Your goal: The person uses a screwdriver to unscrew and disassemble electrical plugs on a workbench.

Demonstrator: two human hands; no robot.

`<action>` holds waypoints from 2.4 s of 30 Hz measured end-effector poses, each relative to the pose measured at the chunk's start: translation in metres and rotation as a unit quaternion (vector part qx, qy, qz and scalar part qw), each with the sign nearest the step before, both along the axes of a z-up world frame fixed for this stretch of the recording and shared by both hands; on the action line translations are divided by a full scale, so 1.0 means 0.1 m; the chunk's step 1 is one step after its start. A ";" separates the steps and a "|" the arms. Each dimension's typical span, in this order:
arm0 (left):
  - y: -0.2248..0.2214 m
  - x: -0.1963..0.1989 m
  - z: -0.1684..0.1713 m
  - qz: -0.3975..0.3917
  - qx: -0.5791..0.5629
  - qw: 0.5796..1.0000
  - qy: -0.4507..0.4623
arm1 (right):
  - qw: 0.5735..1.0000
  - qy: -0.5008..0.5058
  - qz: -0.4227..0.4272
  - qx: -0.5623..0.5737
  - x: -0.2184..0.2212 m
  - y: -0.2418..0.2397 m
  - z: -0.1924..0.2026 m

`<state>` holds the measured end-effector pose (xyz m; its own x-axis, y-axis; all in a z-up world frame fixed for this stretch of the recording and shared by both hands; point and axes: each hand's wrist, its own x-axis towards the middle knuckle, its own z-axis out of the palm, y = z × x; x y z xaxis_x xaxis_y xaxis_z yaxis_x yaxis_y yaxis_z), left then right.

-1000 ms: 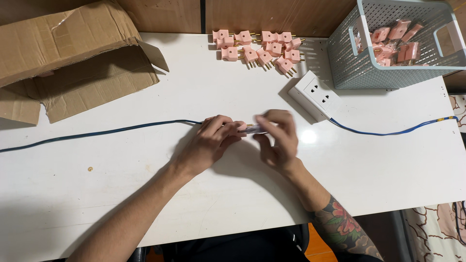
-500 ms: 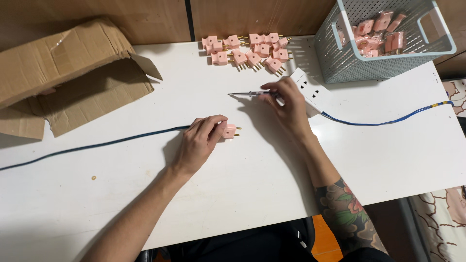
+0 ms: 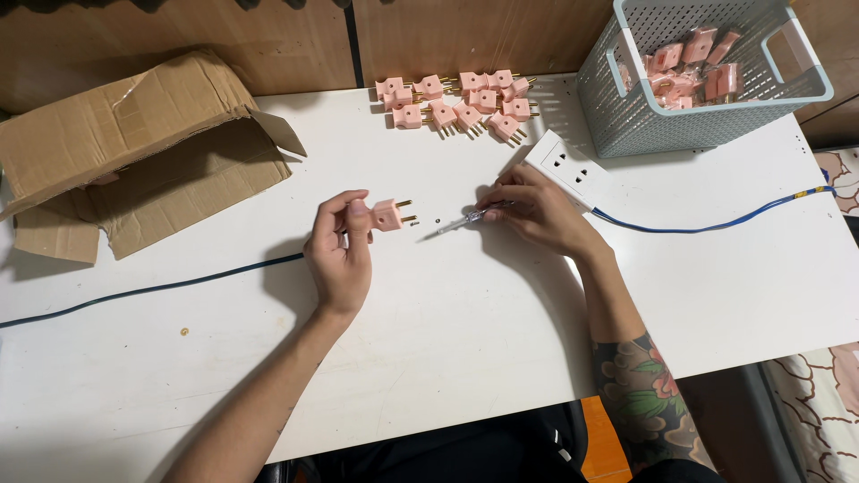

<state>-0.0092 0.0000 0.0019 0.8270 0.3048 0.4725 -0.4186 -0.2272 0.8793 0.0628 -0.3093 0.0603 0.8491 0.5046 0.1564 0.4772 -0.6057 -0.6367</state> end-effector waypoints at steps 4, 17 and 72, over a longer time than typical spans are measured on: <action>0.01 0.02 -0.07 0.013 0.009 1.000 -0.013 | 1.000 -0.011 0.004 -0.002 0.08 -0.06 -0.25; 0.05 0.06 -0.05 -0.006 -0.029 0.999 -0.031 | 0.990 -0.128 0.026 0.045 0.11 0.12 -0.52; 0.19 -0.05 0.14 -0.245 0.320 0.909 0.108 | 0.913 -0.304 0.220 0.158 -0.78 0.94 -0.24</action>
